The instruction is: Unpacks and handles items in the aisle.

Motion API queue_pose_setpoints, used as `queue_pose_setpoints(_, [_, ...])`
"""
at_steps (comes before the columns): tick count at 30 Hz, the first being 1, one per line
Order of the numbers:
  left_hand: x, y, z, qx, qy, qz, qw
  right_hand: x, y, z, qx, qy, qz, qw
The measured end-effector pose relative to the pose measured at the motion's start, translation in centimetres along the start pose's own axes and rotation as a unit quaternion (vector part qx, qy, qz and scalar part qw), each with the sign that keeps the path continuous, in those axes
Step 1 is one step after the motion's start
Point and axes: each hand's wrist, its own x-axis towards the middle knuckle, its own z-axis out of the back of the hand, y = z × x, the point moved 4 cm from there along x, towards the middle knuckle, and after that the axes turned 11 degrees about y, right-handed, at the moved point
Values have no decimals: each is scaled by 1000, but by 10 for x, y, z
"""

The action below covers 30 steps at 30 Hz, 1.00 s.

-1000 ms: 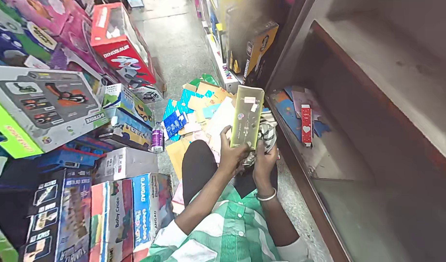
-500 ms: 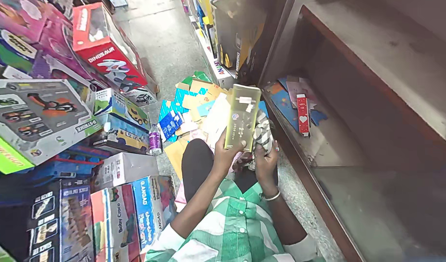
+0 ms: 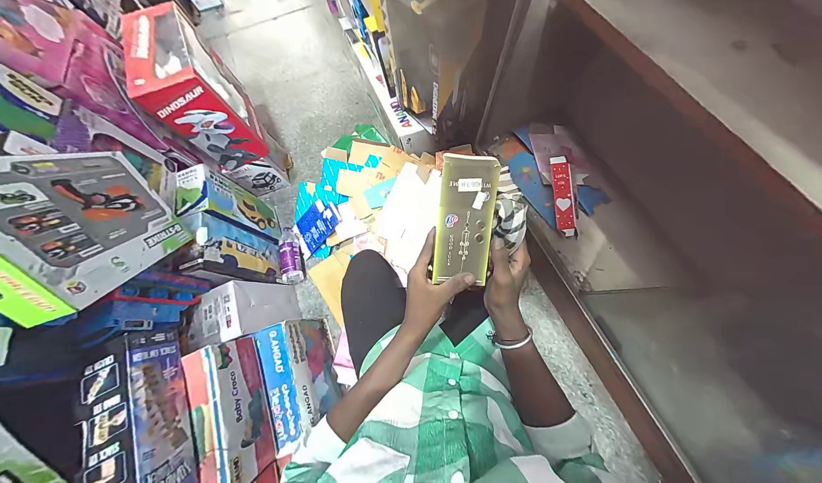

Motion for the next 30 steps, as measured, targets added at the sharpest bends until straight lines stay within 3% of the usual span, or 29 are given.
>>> queue_pose_setpoints(4, [-2, -4, -1, 32, -11, -14, 999, -3, 13, -8, 17, 30, -5, 999])
queue_pose_setpoints(8, [-4, -17, 2, 179, -83, -70, 978, -3, 19, -13, -27, -1, -16, 1000])
queue_pose_setpoints(10, [-6, -27, 2, 235, -80, -120, 961, -4, 21, -13, -83, -20, -16, 996])
queue_pose_setpoints(11, [-5, -31, 3, 224, -58, -109, 967, -7, 21, -15, -97, -19, -9, 995])
queue_pose_setpoints(15, [4, -35, 22, 102, -15, 49, 993, -19, 24, -24, -95, 21, 30, 995])
queue_pose_setpoints(18, [7, -35, 29, 63, 10, 105, 992, -26, 35, -32, -49, 46, 68, 995])
queue_pose_setpoints(21, [-2, -31, 24, -136, 86, 76, 984, -11, 48, -33, -67, -4, 112, 991])
queue_pose_setpoints(23, [-10, -27, 18, -215, 127, 41, 968, 4, 56, -32, -141, -33, 117, 983])
queue_pose_setpoints(27, [-9, -29, 17, -312, 40, -2, 949, -10, 63, -55, -293, 32, 192, 936])
queue_pose_setpoints(30, [-4, -23, 33, -329, -13, -23, 944, -41, 52, -62, -305, 76, 200, 928])
